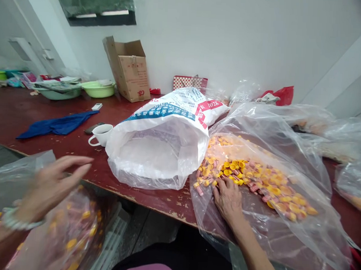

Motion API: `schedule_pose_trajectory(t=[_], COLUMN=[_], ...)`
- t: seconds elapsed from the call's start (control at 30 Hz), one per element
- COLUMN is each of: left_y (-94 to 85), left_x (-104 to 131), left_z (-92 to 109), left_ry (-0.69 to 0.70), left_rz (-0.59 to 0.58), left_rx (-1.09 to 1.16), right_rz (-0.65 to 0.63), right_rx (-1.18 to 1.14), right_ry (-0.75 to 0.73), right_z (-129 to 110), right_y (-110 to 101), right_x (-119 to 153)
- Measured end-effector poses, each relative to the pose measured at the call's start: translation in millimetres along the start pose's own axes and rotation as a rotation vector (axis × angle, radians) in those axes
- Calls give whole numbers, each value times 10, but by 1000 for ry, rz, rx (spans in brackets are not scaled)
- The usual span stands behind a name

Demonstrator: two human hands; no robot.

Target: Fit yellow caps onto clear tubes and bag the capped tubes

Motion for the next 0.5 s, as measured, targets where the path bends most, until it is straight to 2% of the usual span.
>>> schedule_pose_trajectory(t=[0.1,0.13,0.17,0.23,0.33,0.5], left_y=[767,1039,1301,1714,2087,2380], left_x=[-579,-775,-966,-1318,-1700,-2071], left_z=[449,583,688,830,918,904], left_ry=[366,459,512,536,581,716], left_rz=[-158,-213,-272,-318,-365,-452], left_rx=[-8,-83,-209,-262,-291,-332], right_rz=[1,3,7,19,27,9], right_rx=[26,32,35,36,17,23], right_ry=[-3,-5,-7,-7,-11,-3], right_z=[-18,-17,-14,-2,14,18], right_y=[3,5,7,14,30,47], right_x=[14,15,15,17,23,24])
Point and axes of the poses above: each hand's wrist, its own x-axis away from the middle knuckle, its own y-axis out of the palm, z = x × y, the point moved 3 cm from there along -x, towards the middle knuckle, and after that the axes turned 1 degree about y, right-handed, at the moved point
